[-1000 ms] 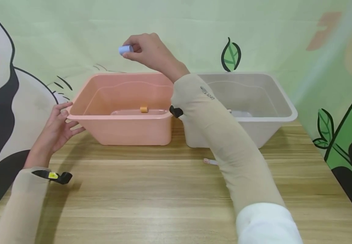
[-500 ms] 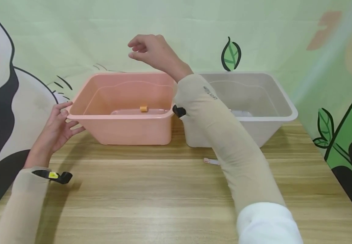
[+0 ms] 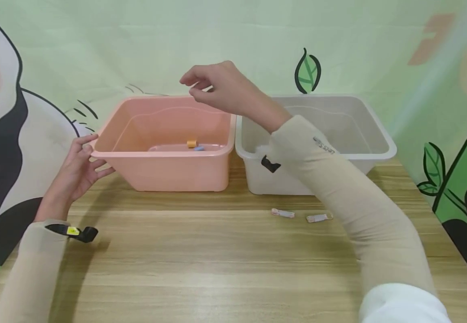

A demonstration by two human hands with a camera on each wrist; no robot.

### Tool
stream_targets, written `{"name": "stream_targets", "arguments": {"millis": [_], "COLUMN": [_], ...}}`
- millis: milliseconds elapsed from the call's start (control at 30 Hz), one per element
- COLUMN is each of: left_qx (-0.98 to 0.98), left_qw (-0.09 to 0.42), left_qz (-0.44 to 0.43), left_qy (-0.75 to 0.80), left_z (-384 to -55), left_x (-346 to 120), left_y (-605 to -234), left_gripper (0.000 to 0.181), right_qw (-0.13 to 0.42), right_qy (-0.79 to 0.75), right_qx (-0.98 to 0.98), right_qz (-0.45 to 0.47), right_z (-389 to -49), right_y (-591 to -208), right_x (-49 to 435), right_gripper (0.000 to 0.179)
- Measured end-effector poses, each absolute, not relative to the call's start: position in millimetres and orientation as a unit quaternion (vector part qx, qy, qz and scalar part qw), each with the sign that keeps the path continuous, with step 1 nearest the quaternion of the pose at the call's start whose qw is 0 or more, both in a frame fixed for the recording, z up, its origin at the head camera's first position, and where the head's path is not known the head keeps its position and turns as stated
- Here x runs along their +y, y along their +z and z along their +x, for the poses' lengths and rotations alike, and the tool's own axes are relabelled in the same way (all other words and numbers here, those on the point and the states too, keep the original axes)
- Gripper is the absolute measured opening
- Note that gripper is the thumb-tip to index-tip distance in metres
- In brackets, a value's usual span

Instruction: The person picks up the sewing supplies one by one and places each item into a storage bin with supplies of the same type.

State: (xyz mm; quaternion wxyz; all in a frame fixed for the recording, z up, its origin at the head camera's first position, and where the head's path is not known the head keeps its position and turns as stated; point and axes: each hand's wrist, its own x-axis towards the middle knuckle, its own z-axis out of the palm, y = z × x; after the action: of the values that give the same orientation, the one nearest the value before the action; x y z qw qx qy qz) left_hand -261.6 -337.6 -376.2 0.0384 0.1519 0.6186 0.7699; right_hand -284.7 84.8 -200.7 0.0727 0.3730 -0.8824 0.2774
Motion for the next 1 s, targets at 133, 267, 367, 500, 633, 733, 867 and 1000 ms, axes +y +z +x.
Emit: {"name": "stream_targets", "arguments": {"millis": [133, 267, 367, 500, 633, 733, 867, 1000], "left_qx": [0.614, 0.612, 0.614, 0.602, 0.594, 0.607, 0.634, 0.639], "left_qw": [0.036, 0.034, 0.03, 0.034, 0.043, 0.043, 0.043, 0.036], "left_qz": [0.15, 0.15, 0.151, 0.155, 0.154, 0.148, 0.139, 0.125], "left_qy": [0.774, 0.776, 0.774, 0.783, 0.789, 0.779, 0.759, 0.758], "left_z": [-261, -259, -258, -259, -257, -256, -255, -255], "left_x": [-339, -342, -344, -344, -343, -341, -338, -338], "left_y": [-376, -375, -375, -375, -374, -371, -368, -367], "left_gripper": [0.035, 0.035, 0.035, 0.034, 0.038, 0.044, 0.048, 0.043], "right_qw": [0.054, 0.072, 0.096, 0.097, 0.096, 0.091, 0.084, 0.096], "right_qy": [0.272, 0.239, 0.227, 0.222, 0.212, 0.216, 0.222, 0.228], "right_qx": [-0.874, -0.861, -0.848, -0.844, -0.849, -0.856, -0.874, -0.893], "right_qz": [0.399, 0.443, 0.469, 0.479, 0.474, 0.461, 0.424, 0.376], "right_z": [-255, -225, -206, -181, -162, -151, -137, -131], "right_y": [-208, -225, -243, -274, -305, -326, -349, -373], "right_x": [104, 124, 138, 160, 186, 205, 234, 264], "right_gripper": [0.031, 0.03, 0.029, 0.03, 0.032, 0.036, 0.039, 0.038]}}
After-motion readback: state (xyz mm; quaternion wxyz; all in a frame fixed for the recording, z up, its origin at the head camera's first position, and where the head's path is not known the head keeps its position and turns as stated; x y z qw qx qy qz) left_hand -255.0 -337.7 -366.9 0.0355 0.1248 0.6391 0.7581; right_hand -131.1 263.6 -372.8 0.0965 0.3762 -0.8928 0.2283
